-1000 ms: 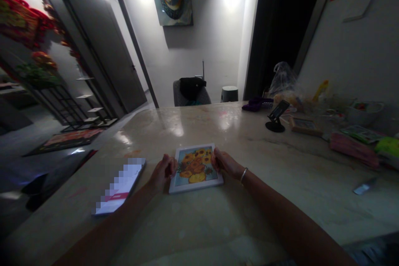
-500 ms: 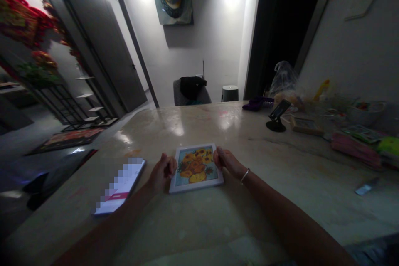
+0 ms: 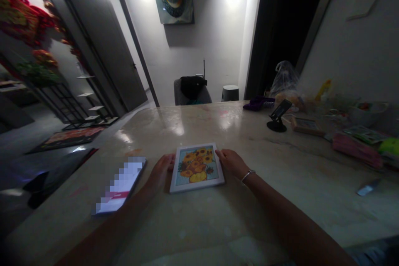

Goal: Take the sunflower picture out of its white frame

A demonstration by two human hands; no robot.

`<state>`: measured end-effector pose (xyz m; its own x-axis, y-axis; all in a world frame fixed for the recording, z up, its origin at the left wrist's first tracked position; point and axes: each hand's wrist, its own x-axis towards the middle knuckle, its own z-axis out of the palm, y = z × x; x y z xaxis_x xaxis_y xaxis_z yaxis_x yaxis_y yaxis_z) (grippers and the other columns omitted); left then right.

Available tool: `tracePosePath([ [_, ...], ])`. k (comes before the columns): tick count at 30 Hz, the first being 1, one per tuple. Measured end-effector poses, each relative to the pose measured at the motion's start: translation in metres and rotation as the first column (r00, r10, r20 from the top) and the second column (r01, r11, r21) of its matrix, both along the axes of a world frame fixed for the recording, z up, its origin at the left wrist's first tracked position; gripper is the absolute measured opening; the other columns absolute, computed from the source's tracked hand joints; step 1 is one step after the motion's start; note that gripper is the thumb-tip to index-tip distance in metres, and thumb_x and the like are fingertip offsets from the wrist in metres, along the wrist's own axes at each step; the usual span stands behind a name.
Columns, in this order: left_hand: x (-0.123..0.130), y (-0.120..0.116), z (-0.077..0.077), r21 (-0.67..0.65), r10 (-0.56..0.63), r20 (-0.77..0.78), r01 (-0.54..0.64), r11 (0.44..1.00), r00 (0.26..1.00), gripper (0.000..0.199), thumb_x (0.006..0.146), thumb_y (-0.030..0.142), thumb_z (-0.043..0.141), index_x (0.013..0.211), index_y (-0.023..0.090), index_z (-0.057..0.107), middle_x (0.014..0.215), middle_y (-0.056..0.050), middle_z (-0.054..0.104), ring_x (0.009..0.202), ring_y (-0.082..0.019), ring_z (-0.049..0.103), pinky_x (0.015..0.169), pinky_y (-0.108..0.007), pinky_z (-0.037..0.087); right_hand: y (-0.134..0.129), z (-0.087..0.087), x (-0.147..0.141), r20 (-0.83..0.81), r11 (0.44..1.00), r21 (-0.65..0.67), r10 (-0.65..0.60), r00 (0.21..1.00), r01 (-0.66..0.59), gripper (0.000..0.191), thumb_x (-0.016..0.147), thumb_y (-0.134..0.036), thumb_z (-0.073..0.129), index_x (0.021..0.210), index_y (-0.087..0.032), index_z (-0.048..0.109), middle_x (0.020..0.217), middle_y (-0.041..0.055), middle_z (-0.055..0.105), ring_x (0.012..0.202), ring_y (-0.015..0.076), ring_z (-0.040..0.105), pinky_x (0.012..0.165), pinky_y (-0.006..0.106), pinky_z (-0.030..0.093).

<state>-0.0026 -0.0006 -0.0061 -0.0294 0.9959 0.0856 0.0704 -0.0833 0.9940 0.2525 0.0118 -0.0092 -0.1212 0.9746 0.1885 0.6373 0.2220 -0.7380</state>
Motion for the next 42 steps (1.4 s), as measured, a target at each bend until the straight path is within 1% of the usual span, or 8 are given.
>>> tracePosePath([
  [10, 0.003, -0.003, 0.005, 0.046, 0.021, -0.184, -0.013, 0.999, 0.983, 0.043, 0.071, 0.054, 0.048, 0.082, 0.016, 0.062, 0.086, -0.006, 0.064, 0.086, -0.022, 0.057, 0.077, -0.035, 0.044, 0.001, -0.001, 0.0, 0.049, 0.999, -0.014, -0.031, 0.998, 0.032, 0.043, 0.083, -0.046, 0.032, 0.053, -0.019, 0.048, 0.053, 0.0015, 0.053, 0.051, 0.0132, 0.046, 0.052, 0.025, 0.03],
  [16, 0.0, 0.003, -0.005, 0.037, 0.044, -0.189, -0.038, 0.999, 0.981, 0.04, 0.069, 0.052, 0.052, 0.086, 0.017, 0.062, 0.096, -0.007, 0.061, 0.093, -0.023, 0.055, 0.081, -0.036, 0.042, 0.004, -0.006, -0.002, -0.214, 0.994, -0.098, -0.078, 0.974, 0.058, 0.04, 0.078, -0.05, 0.041, 0.058, -0.018, 0.054, 0.06, 0.003, 0.059, 0.058, 0.0143, 0.051, 0.056, 0.026, 0.037],
  [18, 0.0, 0.006, -0.008, 0.046, 0.07, -0.164, -0.063, 0.997, 0.984, 0.037, 0.066, 0.049, 0.057, 0.084, 0.017, 0.062, 0.099, -0.008, 0.06, 0.099, -0.024, 0.052, 0.085, -0.036, 0.041, 0.003, -0.003, -0.004, -0.441, 0.986, -0.167, -0.083, 0.894, 0.009, 0.037, 0.075, -0.051, 0.047, 0.064, -0.018, 0.056, 0.067, 0.0043, 0.062, 0.064, 0.016, 0.055, 0.061, 0.028, 0.041],
  [22, 0.004, 0.004, -0.008, 0.037, 0.031, -0.144, -0.026, 0.999, 0.989, 0.034, 0.064, 0.046, 0.061, 0.083, 0.018, 0.064, 0.11, -0.01, 0.057, 0.112, -0.026, 0.045, 0.093, -0.037, 0.035, -0.004, 0.011, -0.007, -0.827, 0.964, -0.201, -0.072, 0.557, -0.173, 0.029, 0.07, -0.047, 0.057, 0.079, -0.018, 0.057, 0.092, 0.0065, 0.064, 0.077, 0.0185, 0.059, 0.066, 0.03, 0.045],
  [27, 0.02, -0.012, 0.0, -0.01, -0.173, -0.145, 0.174, 0.985, 0.974, 0.042, 0.066, 0.048, 0.061, 0.098, 0.021, 0.062, 0.124, -0.009, 0.051, 0.117, -0.027, 0.042, 0.099, -0.041, 0.03, -0.012, 0.025, -0.011, -0.93, 0.949, -0.093, 0.025, 0.367, -0.301, 0.028, 0.076, -0.042, 0.05, 0.097, -0.024, 0.056, 0.102, 0.003, 0.061, 0.089, 0.02, 0.057, 0.075, 0.033, 0.046],
  [32, 0.029, -0.017, -0.001, -0.066, -0.537, 0.082, 0.542, 0.838, 0.84, 0.059, 0.071, 0.054, 0.055, 0.121, 0.024, 0.048, 0.13, -0.007, 0.046, 0.121, -0.025, 0.039, 0.1, -0.041, 0.029, -0.017, 0.018, -0.016, -0.915, 0.889, -0.05, 0.142, 0.377, -0.455, 0.031, 0.074, -0.042, 0.055, 0.097, -0.021, 0.059, 0.098, 0.0055, 0.062, 0.094, 0.0216, 0.056, 0.088, 0.038, 0.04],
  [37, 0.023, -0.015, -0.001, -0.166, -0.496, 0.425, 0.604, 0.78, 0.757, 0.064, 0.074, 0.059, 0.047, 0.128, 0.027, 0.037, 0.13, -0.01, 0.047, 0.119, -0.026, 0.041, 0.092, -0.042, 0.035, -0.027, 0.018, -0.018, -0.726, 0.853, 0.048, 0.387, 0.569, -0.519, 0.04, 0.08, -0.047, 0.047, 0.11, -0.021, 0.055, 0.116, 0.0067, 0.056, 0.109, 0.0212, 0.049, 0.097, 0.04, 0.032],
  [42, 0.008, -0.019, 0.026, -0.106, -0.413, 0.667, 0.628, 0.771, 0.62, 0.062, 0.078, 0.057, 0.042, 0.123, 0.014, 0.044, 0.112, -0.013, 0.06, 0.107, -0.028, 0.052, 0.093, -0.042, 0.035, -0.038, 0.029, -0.022, -0.342, 0.788, 0.125, 0.604, 0.719, -0.603, 0.037, 0.085, -0.041, 0.043, 0.116, -0.023, 0.053, 0.128, 0.0063, 0.048, 0.119, 0.0189, 0.041, 0.101, 0.039, 0.028],
])
